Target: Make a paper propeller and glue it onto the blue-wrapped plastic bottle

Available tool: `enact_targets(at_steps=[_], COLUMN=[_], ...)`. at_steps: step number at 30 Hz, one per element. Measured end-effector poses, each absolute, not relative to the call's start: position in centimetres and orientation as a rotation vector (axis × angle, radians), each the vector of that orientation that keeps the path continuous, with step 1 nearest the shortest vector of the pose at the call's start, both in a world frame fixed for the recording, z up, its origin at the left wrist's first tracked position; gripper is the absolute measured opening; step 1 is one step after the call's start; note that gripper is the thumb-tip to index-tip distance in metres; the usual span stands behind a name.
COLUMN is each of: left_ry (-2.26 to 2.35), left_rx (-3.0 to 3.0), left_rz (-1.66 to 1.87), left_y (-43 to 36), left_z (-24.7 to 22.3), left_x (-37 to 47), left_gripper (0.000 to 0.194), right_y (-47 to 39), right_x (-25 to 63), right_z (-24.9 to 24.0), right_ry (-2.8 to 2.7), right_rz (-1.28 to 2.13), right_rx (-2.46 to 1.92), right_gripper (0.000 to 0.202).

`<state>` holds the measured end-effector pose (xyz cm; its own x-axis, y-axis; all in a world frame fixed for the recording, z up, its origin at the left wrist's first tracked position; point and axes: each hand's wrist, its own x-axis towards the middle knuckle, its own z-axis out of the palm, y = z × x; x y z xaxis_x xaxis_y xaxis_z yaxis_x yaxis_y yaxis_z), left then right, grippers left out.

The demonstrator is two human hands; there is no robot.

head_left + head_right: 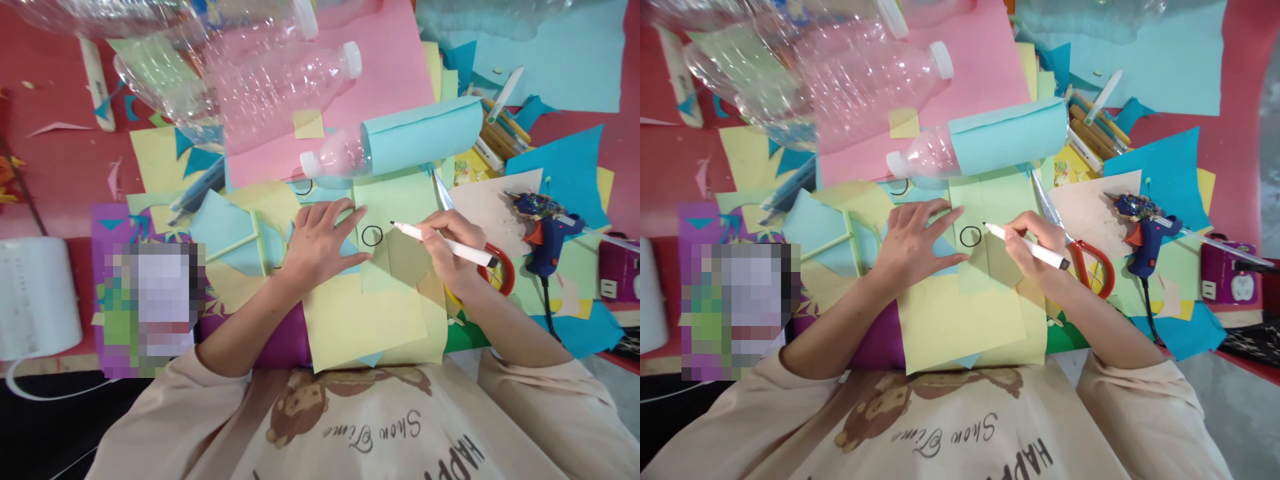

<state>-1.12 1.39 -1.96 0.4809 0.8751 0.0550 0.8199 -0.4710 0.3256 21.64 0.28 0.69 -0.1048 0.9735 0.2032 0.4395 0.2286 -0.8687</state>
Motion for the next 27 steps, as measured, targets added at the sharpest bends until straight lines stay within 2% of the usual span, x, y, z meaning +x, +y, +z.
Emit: enact_targets(at_steps=[3, 7, 17, 27], left_ry=[1.468, 1.470, 1.343, 1.361], left_rx=[2.432, 2.440, 2.463, 2.451], left_rz=[0.343, 0.346, 0.241, 0.237], left_y=[1.45, 1.49, 1.63, 1.71], left_z=[-2.07, -2.28, -1.63, -1.62], left_x=[-1.13, -1.18, -1.83, -1.79], left_gripper=[0.064, 0.060, 0.070, 0.066], right_y=[0.44, 0.38, 0.46, 0.64], right_x=[21.44, 21.16, 21.07, 21.02], right_z=[0.62, 0.82, 0.19, 0.05], right_ry=[-1.560, -1.625, -1.535, -1.590], right_rz=[1.091, 1.391, 1.404, 1.500], right_rx=[-1.266, -1.209, -1.281, -1.266], right_gripper=[0.014, 0.024, 0.025, 0.019])
